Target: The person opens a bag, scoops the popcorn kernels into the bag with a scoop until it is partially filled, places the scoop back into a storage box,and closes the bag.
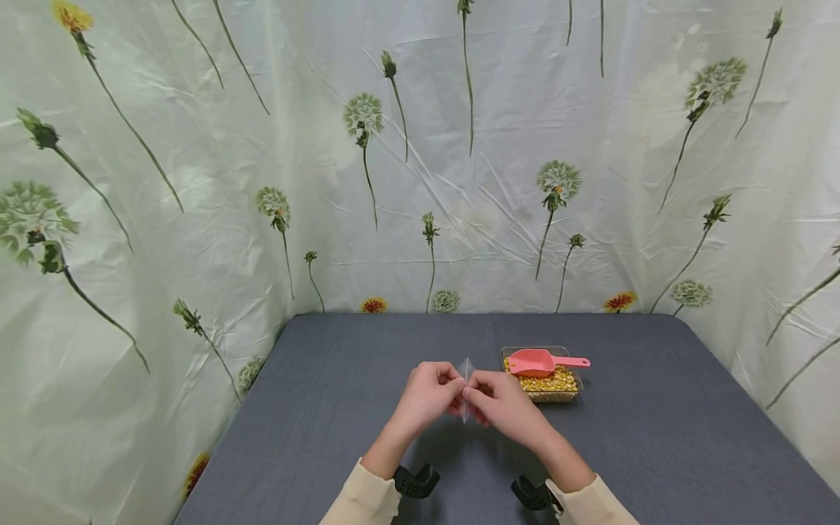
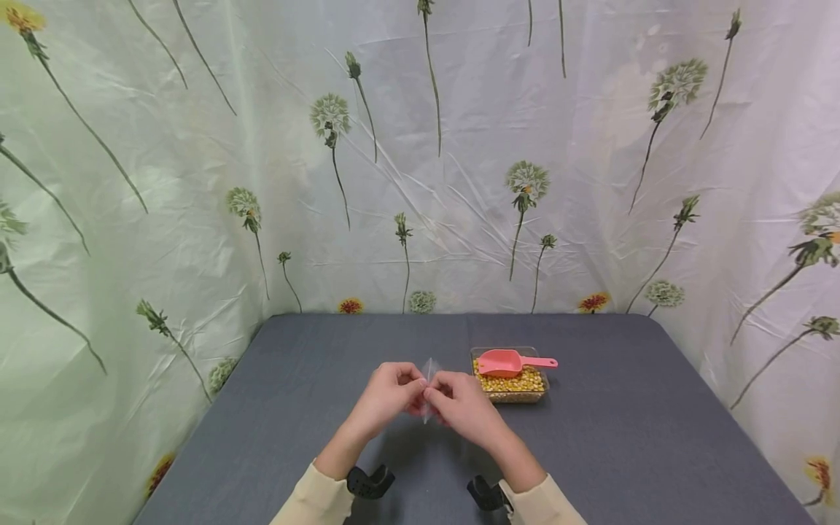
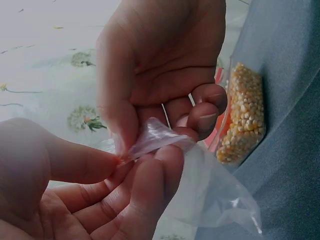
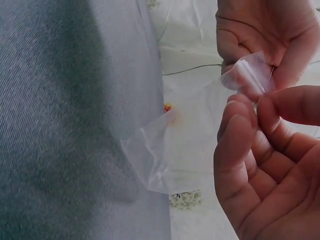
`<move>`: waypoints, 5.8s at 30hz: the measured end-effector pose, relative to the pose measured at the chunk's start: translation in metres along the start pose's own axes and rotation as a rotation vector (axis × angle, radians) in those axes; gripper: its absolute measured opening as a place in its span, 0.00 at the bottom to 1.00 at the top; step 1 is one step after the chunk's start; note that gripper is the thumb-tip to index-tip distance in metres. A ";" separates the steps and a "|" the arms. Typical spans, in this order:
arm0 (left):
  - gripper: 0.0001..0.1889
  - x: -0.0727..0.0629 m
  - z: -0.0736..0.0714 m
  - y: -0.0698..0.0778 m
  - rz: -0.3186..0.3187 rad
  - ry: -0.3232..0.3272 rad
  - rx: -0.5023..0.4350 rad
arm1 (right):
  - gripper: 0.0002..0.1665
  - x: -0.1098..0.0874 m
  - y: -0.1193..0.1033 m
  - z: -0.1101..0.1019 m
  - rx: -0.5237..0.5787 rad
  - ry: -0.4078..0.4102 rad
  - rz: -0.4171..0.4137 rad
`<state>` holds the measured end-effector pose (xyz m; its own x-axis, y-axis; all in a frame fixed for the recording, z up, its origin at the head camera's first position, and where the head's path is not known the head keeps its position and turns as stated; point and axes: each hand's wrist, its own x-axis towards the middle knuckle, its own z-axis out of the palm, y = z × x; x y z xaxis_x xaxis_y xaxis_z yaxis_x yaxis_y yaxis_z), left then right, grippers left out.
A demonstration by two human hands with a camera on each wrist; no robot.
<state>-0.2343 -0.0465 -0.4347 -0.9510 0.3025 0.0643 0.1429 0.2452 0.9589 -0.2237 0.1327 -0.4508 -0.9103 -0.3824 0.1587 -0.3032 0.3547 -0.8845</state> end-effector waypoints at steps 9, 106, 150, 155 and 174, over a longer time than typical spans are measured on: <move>0.11 -0.003 0.001 0.002 -0.064 -0.067 -0.167 | 0.17 0.003 -0.001 -0.001 0.241 -0.061 0.021; 0.56 0.025 -0.002 -0.036 0.267 -0.290 0.069 | 0.17 0.003 -0.016 -0.016 -0.232 0.425 0.145; 0.30 0.031 0.005 -0.050 0.336 -0.209 -0.068 | 0.17 0.002 -0.003 -0.012 0.033 0.393 0.137; 0.29 0.031 0.000 -0.052 0.332 -0.217 -0.088 | 0.19 0.002 0.000 -0.012 0.030 0.379 0.121; 0.28 0.019 -0.014 -0.019 0.300 -0.251 -0.033 | 0.17 0.001 -0.002 -0.018 0.040 0.321 0.113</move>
<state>-0.2589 -0.0583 -0.4478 -0.7709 0.5733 0.2775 0.3917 0.0831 0.9164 -0.2291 0.1467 -0.4409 -0.9818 -0.0519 0.1829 -0.1895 0.3438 -0.9197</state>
